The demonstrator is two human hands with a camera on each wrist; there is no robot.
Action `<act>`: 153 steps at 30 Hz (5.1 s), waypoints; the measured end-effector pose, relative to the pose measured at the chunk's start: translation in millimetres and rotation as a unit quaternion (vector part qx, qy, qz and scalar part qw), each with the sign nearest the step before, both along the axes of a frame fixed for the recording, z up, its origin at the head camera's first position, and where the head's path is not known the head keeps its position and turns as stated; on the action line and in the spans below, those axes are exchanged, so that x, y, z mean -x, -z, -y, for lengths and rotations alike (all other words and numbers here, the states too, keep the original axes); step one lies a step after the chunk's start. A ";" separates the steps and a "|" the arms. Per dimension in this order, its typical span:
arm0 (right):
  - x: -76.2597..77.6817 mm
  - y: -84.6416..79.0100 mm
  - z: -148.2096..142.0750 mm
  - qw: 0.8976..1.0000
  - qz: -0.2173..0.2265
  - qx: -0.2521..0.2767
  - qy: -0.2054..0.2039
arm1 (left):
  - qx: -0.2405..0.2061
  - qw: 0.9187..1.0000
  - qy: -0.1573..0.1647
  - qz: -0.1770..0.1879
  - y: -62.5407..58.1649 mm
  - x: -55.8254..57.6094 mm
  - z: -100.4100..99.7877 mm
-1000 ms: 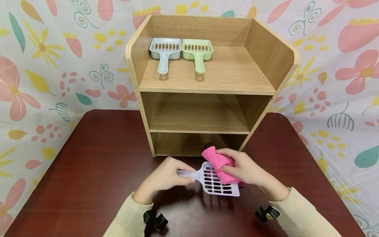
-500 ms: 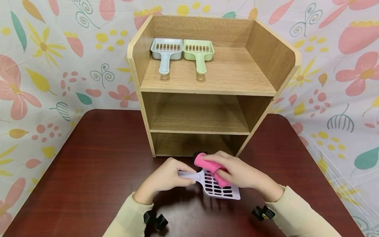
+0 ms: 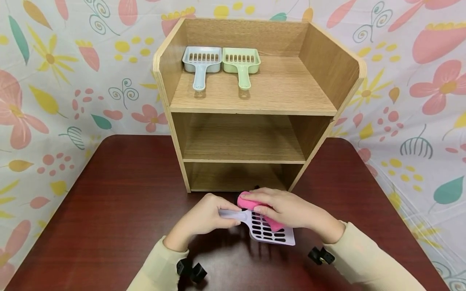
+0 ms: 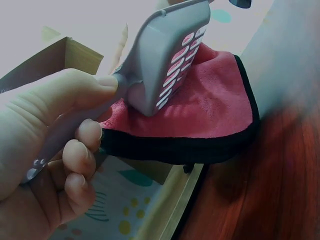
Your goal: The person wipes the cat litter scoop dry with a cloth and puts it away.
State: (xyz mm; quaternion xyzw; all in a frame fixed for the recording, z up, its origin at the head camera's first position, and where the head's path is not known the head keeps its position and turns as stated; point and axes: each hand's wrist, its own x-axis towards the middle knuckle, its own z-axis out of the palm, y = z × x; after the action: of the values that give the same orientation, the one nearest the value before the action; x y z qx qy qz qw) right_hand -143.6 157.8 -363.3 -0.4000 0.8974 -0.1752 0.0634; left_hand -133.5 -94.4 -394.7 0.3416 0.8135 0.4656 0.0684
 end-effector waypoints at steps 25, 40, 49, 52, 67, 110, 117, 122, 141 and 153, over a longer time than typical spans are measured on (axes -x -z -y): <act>4.1 -2.6 -4.3 0.991 -0.115 -0.013 0.074 | -0.021 0.996 -0.023 -0.081 4.6 3.1 2.0; 5.2 -10.7 -28.1 0.987 -0.102 0.028 0.123 | -0.010 0.991 -0.066 -0.112 -2.2 4.5 10.7; 6.3 -9.7 -32.1 0.988 -0.088 0.051 0.118 | -0.021 0.995 -0.070 -0.067 -3.9 2.8 13.9; 6.8 -8.5 -28.2 0.989 -0.091 0.043 0.109 | -0.026 0.995 -0.063 -0.071 -2.7 2.8 12.4; 4.3 -4.7 -0.1 0.995 -0.060 0.045 0.064 | -0.028 0.996 -0.032 -0.076 4.7 1.4 0.7; -26.3 12.2 0.9 0.782 0.227 0.527 0.246 | -0.121 0.954 -0.114 -0.249 0.7 7.8 15.4; -30.6 14.2 11.0 0.750 0.218 0.563 0.272 | -0.138 0.945 -0.129 -0.267 2.2 10.3 15.2; -35.2 12.6 18.0 0.720 0.217 0.590 0.294 | -0.161 0.935 -0.148 -0.278 2.3 10.2 11.9; -40.9 13.5 66.4 0.581 0.141 0.747 0.290 | -0.198 0.915 -0.249 -0.249 6.6 1.4 -8.7; -48.2 24.0 83.4 0.597 0.097 0.756 0.250 | -0.208 0.900 -0.290 -0.249 12.9 -9.6 -31.9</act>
State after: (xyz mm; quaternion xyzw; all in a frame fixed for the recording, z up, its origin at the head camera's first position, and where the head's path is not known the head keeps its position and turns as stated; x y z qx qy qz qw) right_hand -95.4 74.4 -387.2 -0.0454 0.4971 -0.8378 -0.2211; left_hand -123.9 -62.5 -407.5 0.2013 0.7518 0.5233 -0.3471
